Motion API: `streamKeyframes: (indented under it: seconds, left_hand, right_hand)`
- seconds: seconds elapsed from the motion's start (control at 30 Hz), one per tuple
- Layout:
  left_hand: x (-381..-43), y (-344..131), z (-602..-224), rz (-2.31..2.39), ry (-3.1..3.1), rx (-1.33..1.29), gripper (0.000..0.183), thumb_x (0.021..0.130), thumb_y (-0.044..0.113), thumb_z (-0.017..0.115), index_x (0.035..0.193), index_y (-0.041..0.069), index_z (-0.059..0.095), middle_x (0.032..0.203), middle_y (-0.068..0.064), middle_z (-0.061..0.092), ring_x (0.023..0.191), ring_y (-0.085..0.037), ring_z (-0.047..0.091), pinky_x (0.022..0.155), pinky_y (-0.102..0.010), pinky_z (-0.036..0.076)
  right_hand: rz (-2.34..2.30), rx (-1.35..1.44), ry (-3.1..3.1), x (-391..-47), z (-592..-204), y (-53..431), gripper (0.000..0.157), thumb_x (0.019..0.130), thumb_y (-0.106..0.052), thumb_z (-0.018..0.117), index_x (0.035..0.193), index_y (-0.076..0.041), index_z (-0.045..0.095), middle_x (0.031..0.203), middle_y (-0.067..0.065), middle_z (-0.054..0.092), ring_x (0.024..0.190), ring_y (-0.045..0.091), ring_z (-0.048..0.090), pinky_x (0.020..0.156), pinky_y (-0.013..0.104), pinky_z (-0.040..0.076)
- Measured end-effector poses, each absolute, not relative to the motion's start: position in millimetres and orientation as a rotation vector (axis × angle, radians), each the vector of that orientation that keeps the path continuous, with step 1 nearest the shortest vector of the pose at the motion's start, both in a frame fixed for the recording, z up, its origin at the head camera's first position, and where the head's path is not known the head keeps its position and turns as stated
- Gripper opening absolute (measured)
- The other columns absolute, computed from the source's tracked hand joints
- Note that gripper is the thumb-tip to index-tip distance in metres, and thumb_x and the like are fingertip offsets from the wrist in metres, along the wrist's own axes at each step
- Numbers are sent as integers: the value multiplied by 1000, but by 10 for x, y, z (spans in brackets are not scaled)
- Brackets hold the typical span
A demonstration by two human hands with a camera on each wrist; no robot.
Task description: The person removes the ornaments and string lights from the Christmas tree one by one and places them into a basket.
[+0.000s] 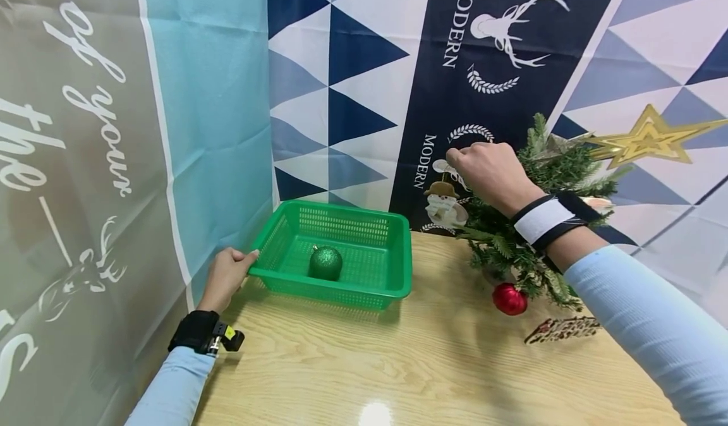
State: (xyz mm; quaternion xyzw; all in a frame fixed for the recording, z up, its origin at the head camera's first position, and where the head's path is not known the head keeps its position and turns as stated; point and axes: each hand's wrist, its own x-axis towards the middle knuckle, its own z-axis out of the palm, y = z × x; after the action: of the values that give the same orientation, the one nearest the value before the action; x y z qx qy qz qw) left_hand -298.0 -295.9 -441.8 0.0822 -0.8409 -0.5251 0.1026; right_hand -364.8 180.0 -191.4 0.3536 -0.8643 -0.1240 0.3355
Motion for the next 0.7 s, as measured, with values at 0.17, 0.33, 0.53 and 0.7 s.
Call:
streamKeyframes:
  seconds: [0.17,0.33,0.53,0.7]
  left_hand:
    - [-2904,-2908,-4286,-1556,-2501,233,44,107,41,56,113,-2,47,72,-7,42,52,-21,32,51,-42,30]
    - [-2871,-2885,-4204,-1551,-2542,286,37,108,34,57,115,-1,50,69,-3,44,51,-16,35,51,-36,31]
    - [-2883,-2883,-4188,-1544,-2541,307,34,108,33,58,112,0,50,71,-4,46,51,-17,37,51,-35,32]
    - [-2893,-2889,-4185,-1543,-2544,315,35,107,33,58,113,0,50,73,-5,47,52,-17,38,52,-35,34]
  right_hand:
    - [-333,936,-2273,-3599,-1927,1716,30,102,0,60,76,-10,51,49,-2,35,46,22,45,41,48,46]
    - [-324,941,-2277,-3566,-1946,1654,33,99,9,55,73,-12,51,50,-3,34,44,19,41,40,45,43]
    - [-299,942,-2280,-3533,-1964,1649,30,99,9,54,79,-12,63,52,-3,40,44,19,42,41,44,43]
    - [-295,947,-2294,-3516,-1988,1665,14,98,3,64,93,-7,72,67,6,62,54,28,59,47,51,51]
